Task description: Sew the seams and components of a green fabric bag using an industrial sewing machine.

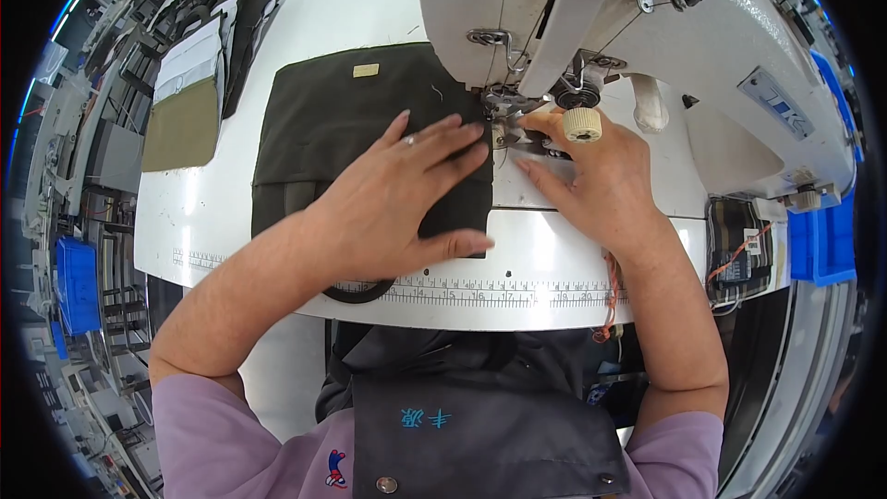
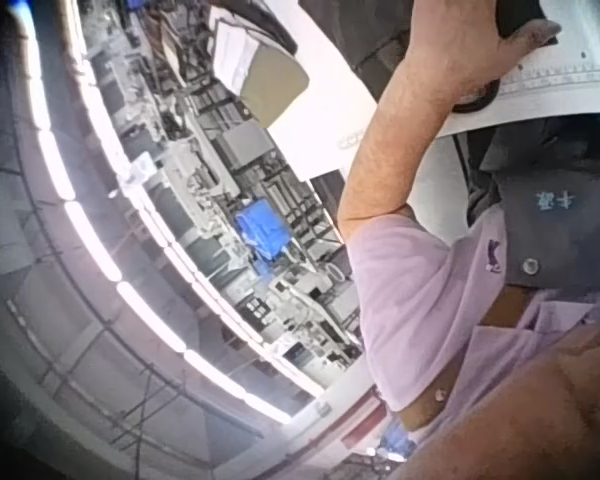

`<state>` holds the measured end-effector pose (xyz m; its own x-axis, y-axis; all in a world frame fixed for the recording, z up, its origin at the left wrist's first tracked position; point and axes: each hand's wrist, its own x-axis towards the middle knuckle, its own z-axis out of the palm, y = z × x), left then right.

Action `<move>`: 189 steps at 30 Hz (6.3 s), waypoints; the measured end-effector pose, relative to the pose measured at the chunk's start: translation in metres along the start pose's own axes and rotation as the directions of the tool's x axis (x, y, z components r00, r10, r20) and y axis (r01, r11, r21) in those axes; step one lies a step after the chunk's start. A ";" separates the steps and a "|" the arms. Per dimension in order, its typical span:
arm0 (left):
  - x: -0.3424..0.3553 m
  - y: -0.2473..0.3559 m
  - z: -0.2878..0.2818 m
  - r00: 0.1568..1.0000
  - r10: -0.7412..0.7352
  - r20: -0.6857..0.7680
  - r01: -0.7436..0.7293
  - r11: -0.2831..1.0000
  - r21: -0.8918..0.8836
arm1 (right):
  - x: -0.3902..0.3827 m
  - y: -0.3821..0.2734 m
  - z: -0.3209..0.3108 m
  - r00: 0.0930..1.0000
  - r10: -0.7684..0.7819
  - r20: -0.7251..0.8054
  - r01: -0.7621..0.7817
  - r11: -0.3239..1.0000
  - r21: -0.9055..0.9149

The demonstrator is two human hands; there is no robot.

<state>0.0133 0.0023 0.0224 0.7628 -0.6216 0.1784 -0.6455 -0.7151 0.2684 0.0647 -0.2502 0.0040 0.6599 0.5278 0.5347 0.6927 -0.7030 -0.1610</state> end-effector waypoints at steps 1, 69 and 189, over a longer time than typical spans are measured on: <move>-0.005 0.002 -0.001 1.000 0.000 0.002 0.000 1.000 0.000 | -0.002 0.000 -0.001 0.998 -0.008 0.060 0.002 0.996 0.093; -0.240 0.037 -0.119 0.167 -0.647 -0.744 0.204 0.761 -0.616 | -0.015 0.025 0.011 0.974 0.086 0.208 -0.134 0.964 0.231; -0.155 -0.252 -0.230 0.067 -0.870 -0.488 0.261 0.487 -0.834 | -0.006 0.031 -0.004 0.954 0.278 0.109 -0.286 0.956 0.064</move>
<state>0.0669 0.3528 0.1445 0.6318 0.7370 0.2400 -0.0829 -0.2436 0.9663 0.0804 -0.2771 -0.0008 0.8540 0.3604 0.3751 0.4925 -0.7925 -0.3597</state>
